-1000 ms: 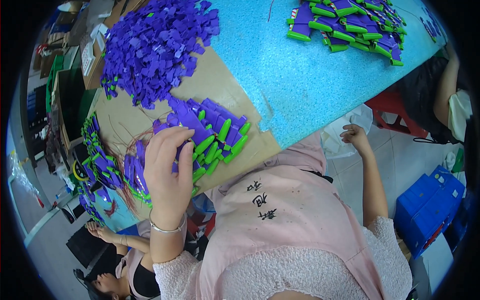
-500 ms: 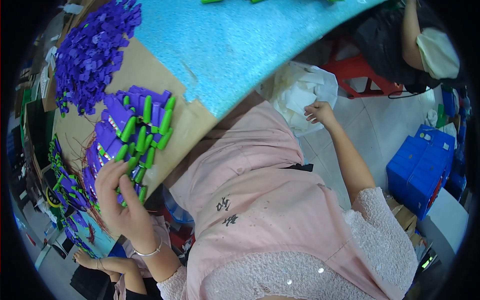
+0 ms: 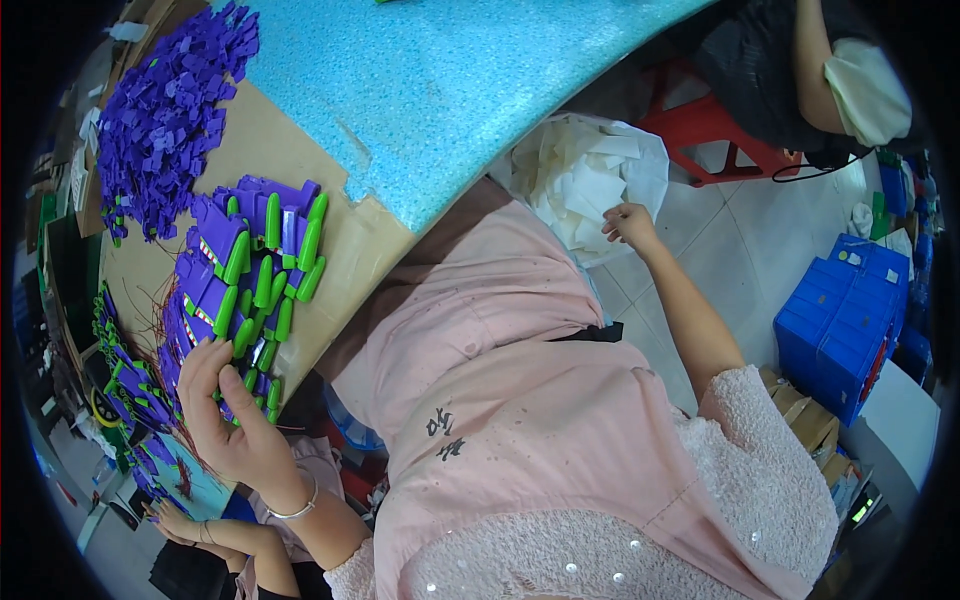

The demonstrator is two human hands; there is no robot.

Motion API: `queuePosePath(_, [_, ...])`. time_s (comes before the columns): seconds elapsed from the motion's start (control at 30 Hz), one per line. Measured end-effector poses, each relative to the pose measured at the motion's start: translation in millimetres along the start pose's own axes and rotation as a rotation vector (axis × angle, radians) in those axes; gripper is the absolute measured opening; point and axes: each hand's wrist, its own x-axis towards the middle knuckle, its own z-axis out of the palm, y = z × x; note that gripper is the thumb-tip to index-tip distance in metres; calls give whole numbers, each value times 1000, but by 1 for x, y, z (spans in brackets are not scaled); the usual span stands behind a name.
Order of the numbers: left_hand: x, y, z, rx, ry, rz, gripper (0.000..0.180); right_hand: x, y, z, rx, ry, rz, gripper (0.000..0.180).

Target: The person assembles small purple and green plastic toy components by hand, applying liquid glue from a bottle to secure them.

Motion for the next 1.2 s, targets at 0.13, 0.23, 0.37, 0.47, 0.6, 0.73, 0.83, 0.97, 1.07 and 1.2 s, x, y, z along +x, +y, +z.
queuePosePath(0.13, [2,-1,1,-4,-12,6,11,2,12,5,-400,167,-166,20])
queuePosePath(0.23, [2,-1,-2,-10,-6,23,11,6,9,7,-471,269,-107,27])
queuePosePath(0.37, [2,-2,-2,0,0,36,11,23,46,-1,-583,68,-142,16])
queuePosePath(0.47, [3,-3,5,-16,-17,37,11,21,53,-6,-542,-17,-272,15])
queuePosePath(0.6, [0,-8,-3,23,-48,43,12,-2,-15,6,-807,-99,1,21])
queuePosePath(0.73, [5,-7,-3,-26,6,74,12,-16,-64,7,-1159,-143,-9,40])
queuePosePath(0.83, [7,-14,-7,-71,13,85,21,-66,-103,2,-812,-285,-494,89])
queuePosePath(0.97, [-9,-30,-24,38,223,-17,19,-141,-237,19,-580,-767,-679,37])
queuePosePath(1.07, [-30,-63,-39,159,424,-198,19,-188,-311,36,-298,-879,-853,32])
queuePosePath(1.2, [-68,-126,-50,33,586,-546,30,-190,-367,95,-364,-467,-1495,79])
